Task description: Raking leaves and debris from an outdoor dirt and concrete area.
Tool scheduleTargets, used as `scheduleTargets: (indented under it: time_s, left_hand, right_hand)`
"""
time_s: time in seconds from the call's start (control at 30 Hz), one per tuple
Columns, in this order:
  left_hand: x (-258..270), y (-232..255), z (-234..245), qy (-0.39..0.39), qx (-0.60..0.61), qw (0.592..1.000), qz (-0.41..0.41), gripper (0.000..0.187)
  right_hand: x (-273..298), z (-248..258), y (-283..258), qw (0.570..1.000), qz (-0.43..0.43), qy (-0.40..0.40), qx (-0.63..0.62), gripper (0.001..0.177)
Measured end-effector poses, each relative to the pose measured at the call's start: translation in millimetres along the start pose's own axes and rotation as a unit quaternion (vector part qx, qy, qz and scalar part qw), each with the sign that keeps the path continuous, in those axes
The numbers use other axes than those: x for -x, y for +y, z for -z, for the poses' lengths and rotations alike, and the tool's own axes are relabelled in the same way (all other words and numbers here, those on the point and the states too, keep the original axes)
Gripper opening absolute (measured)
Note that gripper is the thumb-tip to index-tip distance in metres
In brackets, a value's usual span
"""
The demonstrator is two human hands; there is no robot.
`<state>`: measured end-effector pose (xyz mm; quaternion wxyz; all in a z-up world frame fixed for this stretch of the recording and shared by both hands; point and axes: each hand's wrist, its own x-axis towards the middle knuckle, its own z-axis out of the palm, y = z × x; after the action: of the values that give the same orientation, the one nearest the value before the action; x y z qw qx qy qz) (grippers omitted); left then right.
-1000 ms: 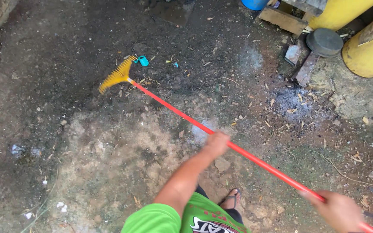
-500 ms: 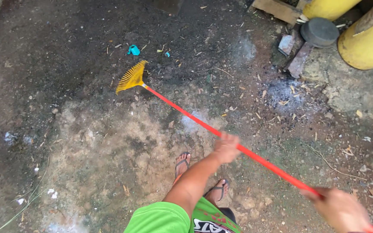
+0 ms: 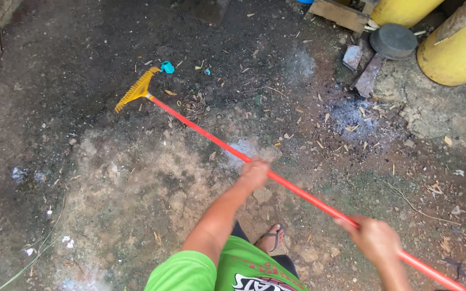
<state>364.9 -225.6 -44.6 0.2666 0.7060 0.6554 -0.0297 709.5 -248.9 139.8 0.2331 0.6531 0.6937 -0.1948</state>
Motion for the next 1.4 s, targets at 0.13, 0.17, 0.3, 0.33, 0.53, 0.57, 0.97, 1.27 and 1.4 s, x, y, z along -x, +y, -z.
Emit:
scheduleTargets:
  time_s: [0.13, 0.17, 0.3, 0.33, 0.53, 0.57, 0.97, 1.27, 1.4]
  left_hand:
    - [-5, -56, -49, 0.022, 0.023, 0.997, 0.072, 0.023]
    - [-10, -42, -44, 0.02, 0.024, 0.997, 0.068, 0.023]
    - [-20, 41, -17, -0.092, 0.024, 0.994, 0.058, 0.024]
    - [-20, 67, -4, -0.09, 0.045, 0.995, 0.027, 0.026]
    - [-1, 97, 3, 0.024, 0.062, 0.998, -0.016, 0.021]
    - [4, 89, 6, 0.024, 0.065, 0.998, -0.014, 0.021]
    - [11, 113, -54, 0.004, 0.086, 0.996, 0.022, 0.018]
    - [-22, 315, 12, -0.058, 0.104, 0.981, -0.154, 0.023]
    - [-51, 264, 12, -0.007, 0.026, 0.99, -0.14, 0.019]
  right_hand:
    - [-5, -7, -49, 0.996, 0.089, 0.021, 0.004, 0.051]
    - [-2, 5, -46, 0.996, 0.085, 0.021, 0.003, 0.051]
    - [13, 44, 4, 0.993, -0.009, -0.082, 0.085, 0.053]
    - [19, 56, 24, 0.989, -0.042, -0.083, 0.116, 0.056]
    - [2, 50, 94, 0.992, -0.108, -0.068, 0.012, 0.061]
    - [5, 52, 82, 0.992, -0.107, -0.069, 0.015, 0.061]
    - [23, 37, 97, 0.991, 0.011, -0.06, 0.118, 0.062]
    - [-64, -152, 497, 0.976, -0.067, 0.086, -0.189, 0.049]
    - [-73, -27, 331, 0.983, -0.102, 0.052, -0.141, 0.05]
